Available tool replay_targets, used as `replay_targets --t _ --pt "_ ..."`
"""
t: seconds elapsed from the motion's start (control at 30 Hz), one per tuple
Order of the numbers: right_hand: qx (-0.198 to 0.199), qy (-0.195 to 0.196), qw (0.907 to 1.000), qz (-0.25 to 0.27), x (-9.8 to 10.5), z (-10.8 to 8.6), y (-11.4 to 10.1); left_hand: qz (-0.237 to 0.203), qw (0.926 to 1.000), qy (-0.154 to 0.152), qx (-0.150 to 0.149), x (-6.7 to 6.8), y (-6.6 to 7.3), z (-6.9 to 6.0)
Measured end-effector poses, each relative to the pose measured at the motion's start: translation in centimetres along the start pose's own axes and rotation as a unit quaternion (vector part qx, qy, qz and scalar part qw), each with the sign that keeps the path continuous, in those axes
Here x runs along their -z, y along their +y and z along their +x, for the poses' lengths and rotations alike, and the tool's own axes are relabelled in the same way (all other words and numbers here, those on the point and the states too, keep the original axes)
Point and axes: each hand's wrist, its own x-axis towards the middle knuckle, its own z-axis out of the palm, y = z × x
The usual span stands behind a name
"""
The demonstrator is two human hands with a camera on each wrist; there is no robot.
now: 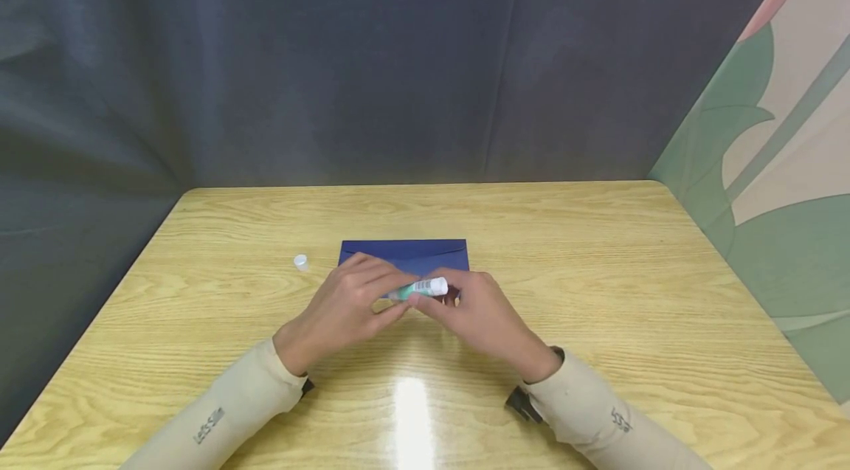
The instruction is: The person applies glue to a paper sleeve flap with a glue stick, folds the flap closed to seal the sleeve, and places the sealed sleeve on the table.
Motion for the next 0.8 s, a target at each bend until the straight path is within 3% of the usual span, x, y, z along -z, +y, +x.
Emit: replay_targets --t 0.3,0.6,0.8 --pt "-0.007 0.014 0.9997 -0.020 0.30 0.19 0.12 0.002 0.9997 0.000 0.026 0.11 -0.51 -0.06" --pt "-0.013 0.002 0.9999 0.009 0.50 0.40 0.60 0.011 0.9994 -0.014 0.030 0.15 -0.72 -0.09" --pt "-0.010 0.005 0.9999 -0.002 0.19 0.75 0.77 0.020 0.9987 -0.024 0.040 -0.14 -0.89 -0.21"
